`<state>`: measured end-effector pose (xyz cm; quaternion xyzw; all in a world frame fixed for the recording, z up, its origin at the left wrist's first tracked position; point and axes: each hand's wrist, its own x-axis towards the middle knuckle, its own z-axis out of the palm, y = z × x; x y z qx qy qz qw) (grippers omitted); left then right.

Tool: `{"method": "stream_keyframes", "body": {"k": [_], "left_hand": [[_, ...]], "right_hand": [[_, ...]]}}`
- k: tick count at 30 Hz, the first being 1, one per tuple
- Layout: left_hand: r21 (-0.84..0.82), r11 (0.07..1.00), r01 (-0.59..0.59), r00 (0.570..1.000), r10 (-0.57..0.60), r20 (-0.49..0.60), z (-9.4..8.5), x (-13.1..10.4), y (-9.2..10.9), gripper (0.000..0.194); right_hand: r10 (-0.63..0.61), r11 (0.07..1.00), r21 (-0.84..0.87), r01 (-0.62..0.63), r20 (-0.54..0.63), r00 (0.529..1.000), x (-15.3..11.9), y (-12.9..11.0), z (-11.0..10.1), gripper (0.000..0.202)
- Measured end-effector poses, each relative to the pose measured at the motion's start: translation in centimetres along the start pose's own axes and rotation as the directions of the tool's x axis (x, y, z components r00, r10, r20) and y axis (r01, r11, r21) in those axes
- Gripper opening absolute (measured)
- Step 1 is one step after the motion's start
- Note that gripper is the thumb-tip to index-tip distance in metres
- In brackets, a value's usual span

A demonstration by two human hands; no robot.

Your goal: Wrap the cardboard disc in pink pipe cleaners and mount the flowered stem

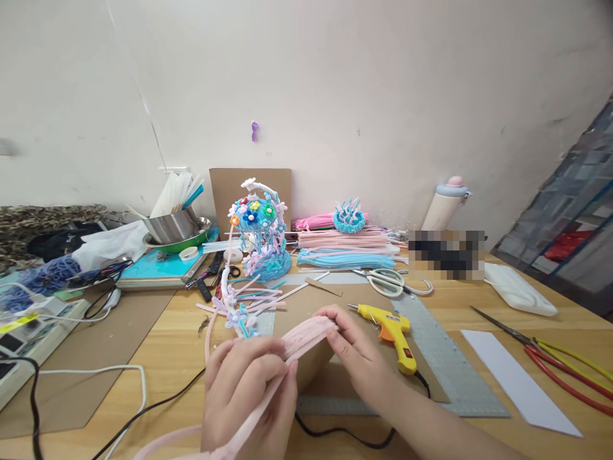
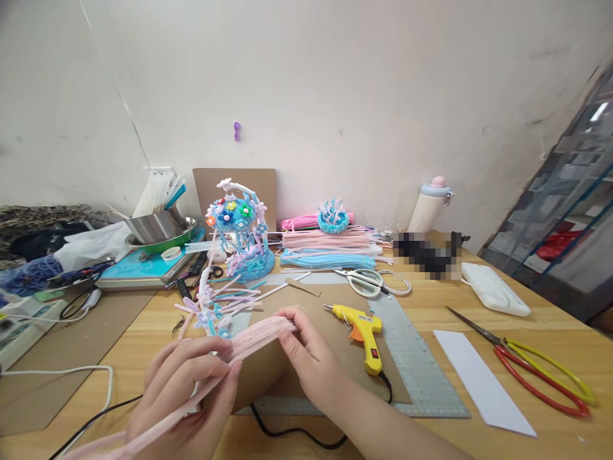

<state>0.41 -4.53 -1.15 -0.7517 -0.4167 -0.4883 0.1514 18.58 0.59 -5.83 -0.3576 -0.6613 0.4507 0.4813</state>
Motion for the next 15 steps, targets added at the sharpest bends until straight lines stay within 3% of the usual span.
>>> {"method": "stream_keyframes", "body": {"k": [7,11,15], "left_hand": [[0.004,1.000,0.001,1.000,-0.001,-0.011,-0.1,0.1,0.1,0.023],[-0.005,1.000,0.012,1.000,-0.012,-0.023,-0.1,0.0,0.2,0.023],[-0.017,1.000,0.008,1.000,-0.008,-0.023,0.1,-0.1,0.2,0.024]], "right_hand": [[-0.259,0.922,-0.269,0.279,0.108,0.960,0.6,-2.0,-0.9,0.026],[-0.338,0.885,-0.278,0.374,0.170,0.926,1.1,-2.4,-1.1,0.032],[-0.340,0.895,-0.245,0.374,0.171,0.925,1.2,-2.3,-0.8,0.024]]}}
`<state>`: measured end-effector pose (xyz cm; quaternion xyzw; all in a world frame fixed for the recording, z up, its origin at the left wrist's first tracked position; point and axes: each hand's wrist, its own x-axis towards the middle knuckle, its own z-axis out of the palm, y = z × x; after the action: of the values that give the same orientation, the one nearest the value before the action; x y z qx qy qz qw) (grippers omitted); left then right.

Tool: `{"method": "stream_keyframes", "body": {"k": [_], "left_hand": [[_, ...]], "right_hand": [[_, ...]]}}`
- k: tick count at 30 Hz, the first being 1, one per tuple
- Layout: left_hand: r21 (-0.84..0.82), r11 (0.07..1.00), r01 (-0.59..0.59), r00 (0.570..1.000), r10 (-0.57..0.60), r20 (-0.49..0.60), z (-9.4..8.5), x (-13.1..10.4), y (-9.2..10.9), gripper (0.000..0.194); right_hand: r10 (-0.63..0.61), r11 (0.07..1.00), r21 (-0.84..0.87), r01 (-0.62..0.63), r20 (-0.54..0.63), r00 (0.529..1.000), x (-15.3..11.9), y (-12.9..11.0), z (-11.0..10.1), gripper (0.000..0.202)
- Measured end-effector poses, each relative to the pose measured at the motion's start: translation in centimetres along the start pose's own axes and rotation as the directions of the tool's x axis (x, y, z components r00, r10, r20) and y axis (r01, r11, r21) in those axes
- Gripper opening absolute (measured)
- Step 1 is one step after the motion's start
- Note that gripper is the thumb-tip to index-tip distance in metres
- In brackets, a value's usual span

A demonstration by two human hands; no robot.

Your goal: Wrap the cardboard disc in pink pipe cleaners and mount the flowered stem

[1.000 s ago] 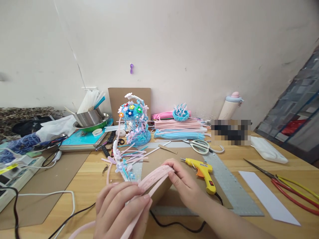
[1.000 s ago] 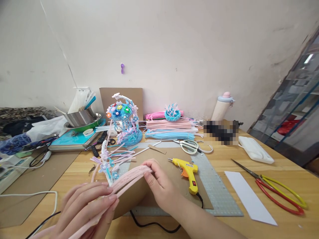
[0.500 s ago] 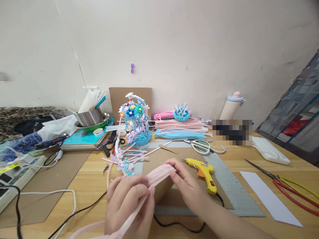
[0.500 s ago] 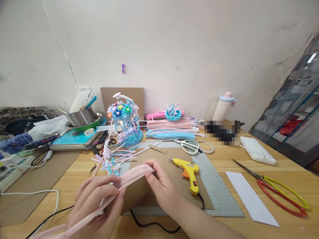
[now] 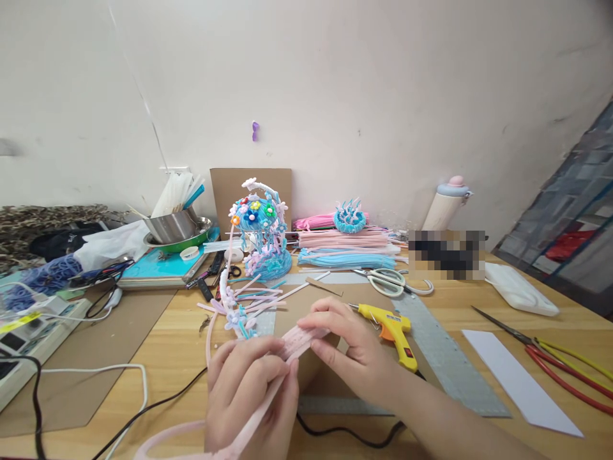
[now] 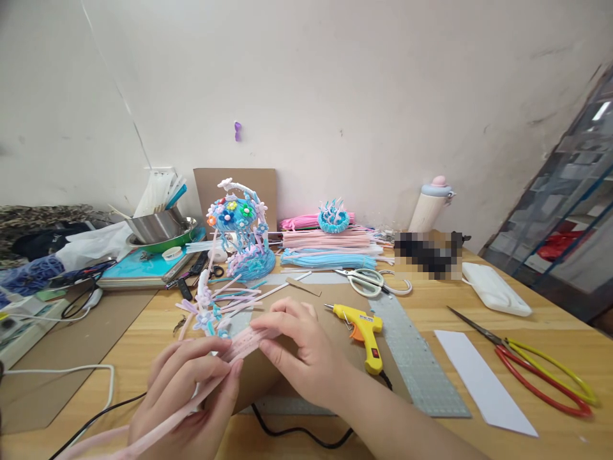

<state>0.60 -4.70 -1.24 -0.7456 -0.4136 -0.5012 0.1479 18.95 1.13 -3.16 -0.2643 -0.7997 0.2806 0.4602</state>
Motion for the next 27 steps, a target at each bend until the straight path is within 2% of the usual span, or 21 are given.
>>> {"method": "stream_keyframes", "body": {"k": [8,12,18,22,27], "left_hand": [[-0.028,1.000,0.013,1.000,-0.013,0.004,0.5,-0.2,0.1,0.023],[-0.040,0.998,0.038,0.999,-0.039,-0.036,0.8,-0.1,0.3,0.022],[-0.023,0.999,0.043,0.997,-0.044,-0.068,1.1,-0.5,0.4,0.018],[0.028,1.000,-0.003,0.993,0.006,-0.121,0.7,-1.3,0.2,0.023],[0.085,0.988,-0.127,0.984,0.136,-0.114,-0.2,-1.9,-0.3,0.028]], "right_hand": [[0.031,0.998,0.057,-0.029,-0.040,0.999,-0.1,-0.1,0.2,0.021],[0.014,0.999,0.037,-0.013,-0.040,0.999,0.1,-0.5,0.1,0.019],[0.064,0.998,0.027,-0.063,-0.076,0.995,0.1,-0.1,0.3,0.013],[0.087,0.996,0.023,-0.085,-0.107,0.991,-0.3,0.1,0.5,0.013],[0.105,0.994,0.006,-0.105,-0.114,0.988,-0.5,0.0,0.5,0.013]]}}
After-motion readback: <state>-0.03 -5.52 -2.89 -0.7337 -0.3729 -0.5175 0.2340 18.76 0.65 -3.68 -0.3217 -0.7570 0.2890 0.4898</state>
